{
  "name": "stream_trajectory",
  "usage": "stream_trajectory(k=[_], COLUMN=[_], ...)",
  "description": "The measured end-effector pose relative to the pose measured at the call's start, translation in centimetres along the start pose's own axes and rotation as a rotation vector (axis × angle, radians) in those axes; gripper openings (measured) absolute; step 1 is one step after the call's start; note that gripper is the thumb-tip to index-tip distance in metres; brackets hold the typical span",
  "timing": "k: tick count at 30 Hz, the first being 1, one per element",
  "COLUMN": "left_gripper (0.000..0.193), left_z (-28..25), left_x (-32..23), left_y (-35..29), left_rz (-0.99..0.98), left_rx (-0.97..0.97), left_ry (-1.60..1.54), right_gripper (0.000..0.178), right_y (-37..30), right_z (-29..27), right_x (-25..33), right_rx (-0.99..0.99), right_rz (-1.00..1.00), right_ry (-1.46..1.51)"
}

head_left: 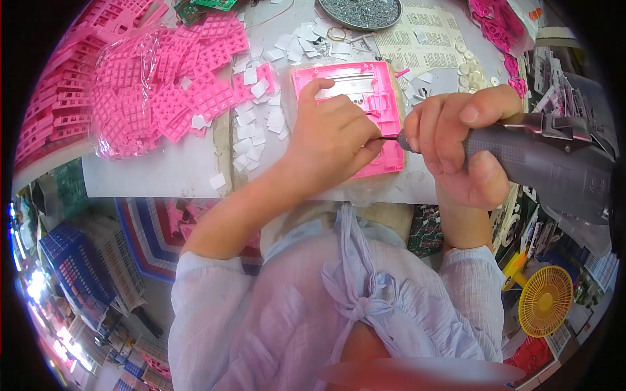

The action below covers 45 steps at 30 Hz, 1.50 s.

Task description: Assembling a pink toy piggy bank by installing electronic components and fastening them with screws.

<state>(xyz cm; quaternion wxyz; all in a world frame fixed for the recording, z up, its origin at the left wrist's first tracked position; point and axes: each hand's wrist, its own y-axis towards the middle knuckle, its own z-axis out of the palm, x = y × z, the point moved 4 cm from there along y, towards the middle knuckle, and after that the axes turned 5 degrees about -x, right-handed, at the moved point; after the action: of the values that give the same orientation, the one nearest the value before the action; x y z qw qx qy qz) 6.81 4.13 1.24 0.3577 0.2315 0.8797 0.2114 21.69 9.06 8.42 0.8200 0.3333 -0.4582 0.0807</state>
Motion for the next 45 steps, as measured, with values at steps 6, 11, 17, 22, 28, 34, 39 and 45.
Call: stream_trajectory(k=[6, 11, 17, 22, 28, 34, 39, 45], left_gripper=[0.03, 0.027, 0.018, 0.013, 0.021, 0.016, 0.012, 0.018], left_z=[0.1, 0.8, 0.6, 1.4, -1.2, -9.0, -9.3, -10.6], left_x=[0.5, 0.7, 0.0, 0.1, 1.8, 9.4, 11.1, 10.5], left_y=[0.1, -0.6, -0.4, -1.0, -0.3, -3.3, -3.8, -3.6], left_rz=[0.018, 0.202, 0.218, 0.254, 0.081, -0.13, -0.145, -0.58], left_rx=[0.058, 0.194, 0.181, 0.154, 0.335, 0.058, 0.037, -0.191], left_ry=[0.067, 0.124, 0.184, 0.228, 0.072, 0.554, 0.592, -0.064], right_gripper=[0.034, 0.028, 0.019, 0.022, 0.038, 0.04, 0.04, 0.052], right_y=[-1.6, -2.2, -2.7, -2.8, -0.4, 1.2, 1.9, 1.1], right_z=[-2.6, -2.7, -2.2, -2.1, -3.7, -5.8, -5.9, -5.3], right_x=[-2.8, -4.5, -5.6, -6.2, -4.2, 0.3, -0.1, 3.2], right_rx=[-0.151, -0.133, 0.042, 0.075, -0.056, 0.026, -0.043, -0.396], right_rz=[0.048, 0.078, 0.02, 0.05, 0.111, -0.006, 0.015, -0.276], right_ry=[-0.081, -0.088, -0.403, -0.375, 0.079, 0.003, -0.054, -0.758])
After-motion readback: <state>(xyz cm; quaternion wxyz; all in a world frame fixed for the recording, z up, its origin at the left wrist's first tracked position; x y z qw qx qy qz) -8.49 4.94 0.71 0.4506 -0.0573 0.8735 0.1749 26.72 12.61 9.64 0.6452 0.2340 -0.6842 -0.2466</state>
